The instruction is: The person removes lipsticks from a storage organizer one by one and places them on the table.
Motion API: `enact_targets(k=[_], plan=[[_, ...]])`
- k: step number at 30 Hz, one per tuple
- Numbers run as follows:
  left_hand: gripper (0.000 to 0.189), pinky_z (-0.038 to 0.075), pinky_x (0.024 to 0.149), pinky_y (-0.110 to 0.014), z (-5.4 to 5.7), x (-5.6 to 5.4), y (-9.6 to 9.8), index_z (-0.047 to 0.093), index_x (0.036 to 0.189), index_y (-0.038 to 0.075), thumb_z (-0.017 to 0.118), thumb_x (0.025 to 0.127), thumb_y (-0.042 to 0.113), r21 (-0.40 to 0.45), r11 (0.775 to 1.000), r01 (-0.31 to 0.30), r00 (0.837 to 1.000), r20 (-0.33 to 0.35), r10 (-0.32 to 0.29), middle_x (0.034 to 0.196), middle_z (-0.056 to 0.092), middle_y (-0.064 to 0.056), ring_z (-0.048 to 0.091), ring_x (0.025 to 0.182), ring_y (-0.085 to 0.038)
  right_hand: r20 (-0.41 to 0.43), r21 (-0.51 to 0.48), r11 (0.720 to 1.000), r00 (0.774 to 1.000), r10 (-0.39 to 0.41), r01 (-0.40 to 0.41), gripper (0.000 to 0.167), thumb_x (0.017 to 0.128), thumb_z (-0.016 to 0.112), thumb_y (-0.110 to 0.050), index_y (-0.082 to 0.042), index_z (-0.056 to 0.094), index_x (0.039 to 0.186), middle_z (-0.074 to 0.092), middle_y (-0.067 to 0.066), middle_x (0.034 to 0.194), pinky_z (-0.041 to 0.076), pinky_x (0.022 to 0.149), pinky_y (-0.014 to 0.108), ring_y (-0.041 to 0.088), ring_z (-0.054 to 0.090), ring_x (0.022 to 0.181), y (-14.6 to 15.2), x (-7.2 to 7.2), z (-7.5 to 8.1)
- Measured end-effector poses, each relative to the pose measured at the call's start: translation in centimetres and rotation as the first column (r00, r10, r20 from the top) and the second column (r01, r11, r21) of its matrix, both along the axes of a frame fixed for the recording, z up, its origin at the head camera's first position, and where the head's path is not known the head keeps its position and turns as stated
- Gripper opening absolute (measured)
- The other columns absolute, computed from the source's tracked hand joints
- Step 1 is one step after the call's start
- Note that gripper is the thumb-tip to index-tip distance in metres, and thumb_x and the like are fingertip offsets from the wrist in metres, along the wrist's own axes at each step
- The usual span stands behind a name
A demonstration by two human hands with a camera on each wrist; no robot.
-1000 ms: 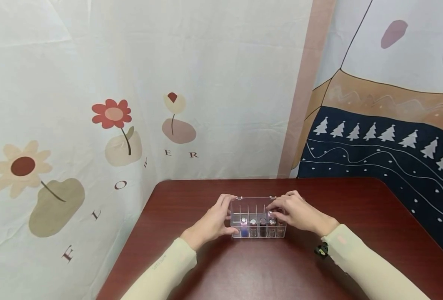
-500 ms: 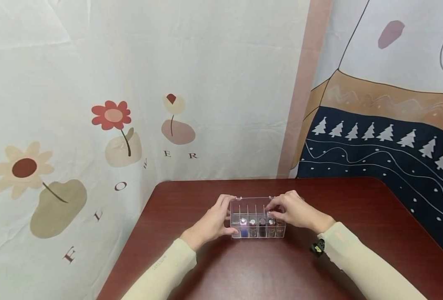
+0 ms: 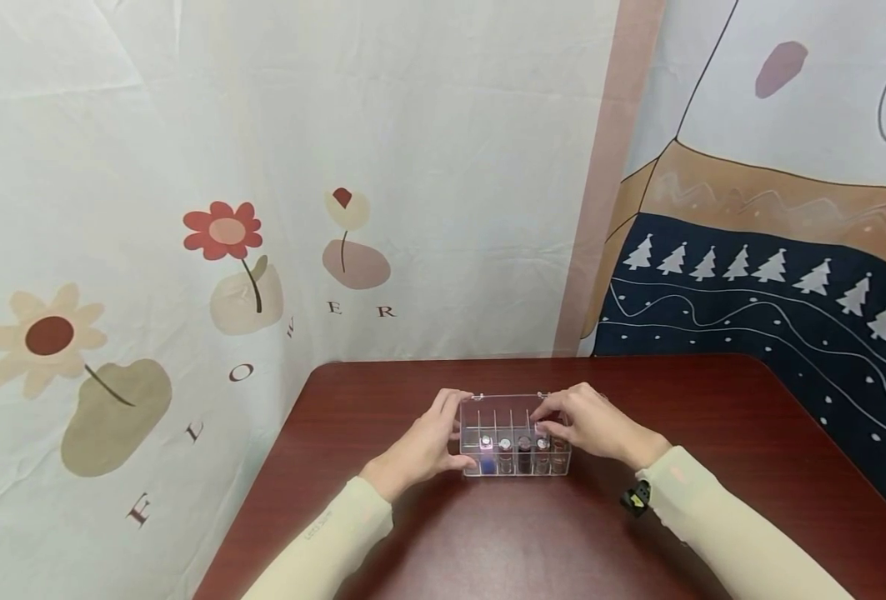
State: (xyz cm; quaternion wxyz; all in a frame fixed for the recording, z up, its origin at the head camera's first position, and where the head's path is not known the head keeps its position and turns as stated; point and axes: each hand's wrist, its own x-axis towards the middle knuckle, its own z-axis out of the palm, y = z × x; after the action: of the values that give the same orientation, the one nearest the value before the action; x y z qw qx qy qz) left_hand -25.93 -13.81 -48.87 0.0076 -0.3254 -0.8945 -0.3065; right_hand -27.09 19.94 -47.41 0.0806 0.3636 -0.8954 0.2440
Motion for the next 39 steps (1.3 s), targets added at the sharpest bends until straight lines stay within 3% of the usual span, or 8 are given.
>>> enact_targets(k=[6, 12, 20, 26, 39], plan=[[0.105, 0.075, 0.101, -0.043, -0.1, 0.0, 0.0, 0.040, 0.166, -0.004, 0.106, 0.086, 0.011, 0.006, 1.000, 0.007, 1.000, 0.001, -0.007, 0.163, 0.048, -0.025, 0.083, 0.118, -0.040, -0.073, 0.002, 1.000, 0.997, 0.005, -0.005, 0.016, 0.102, 0.092, -0.014, -0.014, 0.092, 0.117, 0.091, -0.002, 0.113, 0.072, 0.083, 0.034, 0.005, 0.080, 0.095, 0.1, 0.0, -0.2], [0.105, 0.075, 0.101, -0.042, -0.1, -0.1, -0.1, 0.040, 0.166, -0.004, 0.106, 0.086, 0.011, 0.009, 1.000, 0.009, 1.000, -0.001, -0.009, 0.163, 0.048, -0.027, 0.083, 0.118, -0.040, -0.197, 0.002, 1.000, 0.980, -0.006, 0.007, 0.015, 0.101, 0.093, -0.015, -0.018, 0.092, 0.116, 0.090, -0.007, 0.110, 0.069, 0.100, 0.048, 0.010, 0.083, 0.100, 0.2, 0.1, -0.2], [0.105, 0.075, 0.101, -0.040, -0.1, 0.0, 0.0, 0.041, 0.167, -0.004, 0.106, 0.085, 0.010, 0.016, 1.000, 0.008, 1.000, -0.001, -0.008, 0.162, 0.048, -0.024, 0.082, 0.118, -0.041, -0.211, -0.046, 0.999, 0.977, -0.008, -0.002, 0.021, 0.099, 0.092, -0.007, -0.017, 0.091, 0.118, 0.090, -0.005, 0.112, 0.073, 0.094, 0.046, 0.011, 0.085, 0.101, 0.3, 0.3, 0.3], [0.105, 0.075, 0.102, -0.040, -0.1, 0.0, -0.1, 0.041, 0.166, -0.003, 0.106, 0.086, 0.011, 0.014, 1.000, 0.002, 1.000, 0.003, -0.002, 0.162, 0.049, -0.022, 0.082, 0.118, -0.039, -0.226, -0.065, 0.998, 0.974, -0.023, 0.009, 0.025, 0.098, 0.093, -0.006, -0.016, 0.091, 0.121, 0.090, -0.004, 0.115, 0.071, 0.098, 0.051, 0.015, 0.085, 0.104, 0.4, 0.6, 0.9], [0.105, 0.075, 0.101, -0.039, -0.2, 0.0, 0.0, 0.041, 0.166, -0.003, 0.107, 0.085, 0.011, 0.012, 1.000, 0.002, 1.000, -0.006, -0.002, 0.162, 0.049, -0.021, 0.083, 0.117, -0.037, -0.254, -0.131, 0.991, 0.966, -0.046, 0.013, 0.036, 0.092, 0.096, 0.001, -0.013, 0.090, 0.125, 0.090, 0.000, 0.118, 0.075, 0.094, 0.050, 0.019, 0.086, 0.103, 1.6, 0.8, 2.2]])
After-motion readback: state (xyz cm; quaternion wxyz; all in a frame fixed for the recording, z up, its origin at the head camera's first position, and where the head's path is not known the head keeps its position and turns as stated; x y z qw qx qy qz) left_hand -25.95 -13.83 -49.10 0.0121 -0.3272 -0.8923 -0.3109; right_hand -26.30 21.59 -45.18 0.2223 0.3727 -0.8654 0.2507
